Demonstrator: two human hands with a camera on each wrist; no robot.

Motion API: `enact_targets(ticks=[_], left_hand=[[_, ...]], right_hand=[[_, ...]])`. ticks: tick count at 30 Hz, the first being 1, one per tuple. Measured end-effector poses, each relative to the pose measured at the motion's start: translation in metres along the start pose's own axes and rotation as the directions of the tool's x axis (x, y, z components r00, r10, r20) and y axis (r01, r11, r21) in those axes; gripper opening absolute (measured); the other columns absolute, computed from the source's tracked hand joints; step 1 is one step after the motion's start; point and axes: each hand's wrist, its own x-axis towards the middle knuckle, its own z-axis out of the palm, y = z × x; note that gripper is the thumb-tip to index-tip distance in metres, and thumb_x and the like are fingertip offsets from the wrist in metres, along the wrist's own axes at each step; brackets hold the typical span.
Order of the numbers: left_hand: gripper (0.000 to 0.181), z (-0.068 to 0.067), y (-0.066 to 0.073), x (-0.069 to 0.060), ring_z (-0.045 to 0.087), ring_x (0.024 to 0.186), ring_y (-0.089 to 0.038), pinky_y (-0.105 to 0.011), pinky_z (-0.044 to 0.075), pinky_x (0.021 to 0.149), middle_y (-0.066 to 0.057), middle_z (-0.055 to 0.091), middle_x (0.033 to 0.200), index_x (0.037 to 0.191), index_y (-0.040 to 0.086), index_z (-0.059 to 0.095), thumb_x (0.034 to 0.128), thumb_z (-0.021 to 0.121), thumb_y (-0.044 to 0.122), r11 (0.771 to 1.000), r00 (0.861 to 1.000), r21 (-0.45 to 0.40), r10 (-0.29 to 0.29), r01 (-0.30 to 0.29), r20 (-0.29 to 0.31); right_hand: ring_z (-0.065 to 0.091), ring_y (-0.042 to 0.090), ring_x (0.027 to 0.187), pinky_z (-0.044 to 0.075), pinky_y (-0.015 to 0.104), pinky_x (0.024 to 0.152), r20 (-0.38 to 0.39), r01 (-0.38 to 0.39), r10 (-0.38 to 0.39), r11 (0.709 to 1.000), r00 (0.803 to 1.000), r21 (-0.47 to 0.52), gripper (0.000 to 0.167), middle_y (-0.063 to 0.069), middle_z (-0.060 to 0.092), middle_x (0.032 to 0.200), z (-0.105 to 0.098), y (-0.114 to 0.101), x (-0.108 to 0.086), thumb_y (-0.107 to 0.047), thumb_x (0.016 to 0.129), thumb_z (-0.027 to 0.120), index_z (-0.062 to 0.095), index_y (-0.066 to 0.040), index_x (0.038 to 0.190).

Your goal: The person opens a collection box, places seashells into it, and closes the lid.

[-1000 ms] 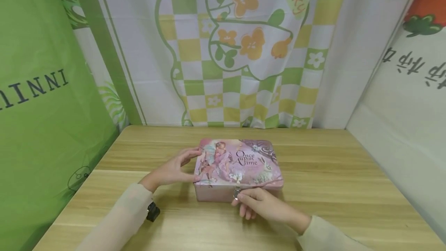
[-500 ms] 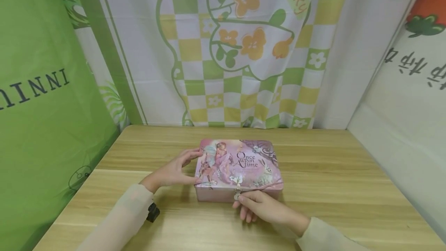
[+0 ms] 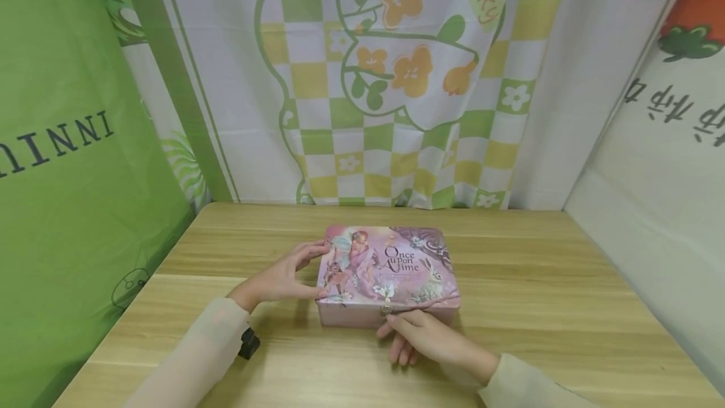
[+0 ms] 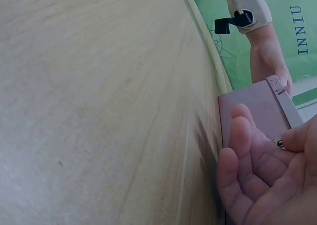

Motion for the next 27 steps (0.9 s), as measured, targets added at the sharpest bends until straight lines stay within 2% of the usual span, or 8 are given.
enact_targets(ticks=[7,11,21,27], left_hand=[[0.090,0.000,-0.002,0.000,0.026,0.145,-0.036,-0.049,0.022,0.118,-0.011,0.021,0.162,0.154,0.012,0.036,0.0820,0.084,0.032,1.000,1.000,0.006,0.005,-0.005,-0.004],[0.089,0.001,-0.004,0.001,0.026,0.145,-0.037,-0.051,0.023,0.118,-0.010,0.021,0.162,0.155,0.013,0.036,0.0825,0.084,0.033,1.000,1.000,0.003,-0.001,0.001,-0.003],[0.090,0.000,-0.002,0.000,0.025,0.145,-0.038,-0.050,0.022,0.118,-0.011,0.020,0.162,0.155,0.013,0.035,0.0821,0.084,0.032,1.000,1.000,0.002,-0.005,0.005,0.000],[0.089,0.001,-0.003,0.001,0.025,0.145,-0.037,-0.050,0.022,0.118,-0.012,0.020,0.162,0.155,0.013,0.036,0.0822,0.084,0.032,1.000,1.000,0.001,0.001,-0.001,-0.001]], right_hand=[[0.062,0.013,0.059,0.053,0.026,0.056,-0.014,-0.025,0.025,0.999,1.000,0.030,0.044,0.009,0.070,0.074,0.001,0.000,0.001,-0.032,0.109,0.042,0.070,0.002,0.111],[0.062,0.015,0.060,0.056,0.029,0.056,0.004,-0.015,0.015,1.000,1.000,0.015,0.045,0.011,0.070,0.075,0.000,0.000,0.000,-0.032,0.109,0.040,0.070,0.003,0.112],[0.067,0.021,0.067,0.059,0.037,0.058,0.115,0.041,-0.036,0.998,0.993,-0.041,0.047,0.012,0.071,0.082,-0.010,-0.007,-0.008,-0.034,0.110,0.039,0.069,0.002,0.112],[0.069,0.023,0.069,0.060,0.038,0.060,0.146,0.117,-0.103,0.989,0.984,-0.094,0.044,0.013,0.071,0.086,-0.017,-0.016,-0.012,-0.031,0.110,0.039,0.069,0.001,0.114]])
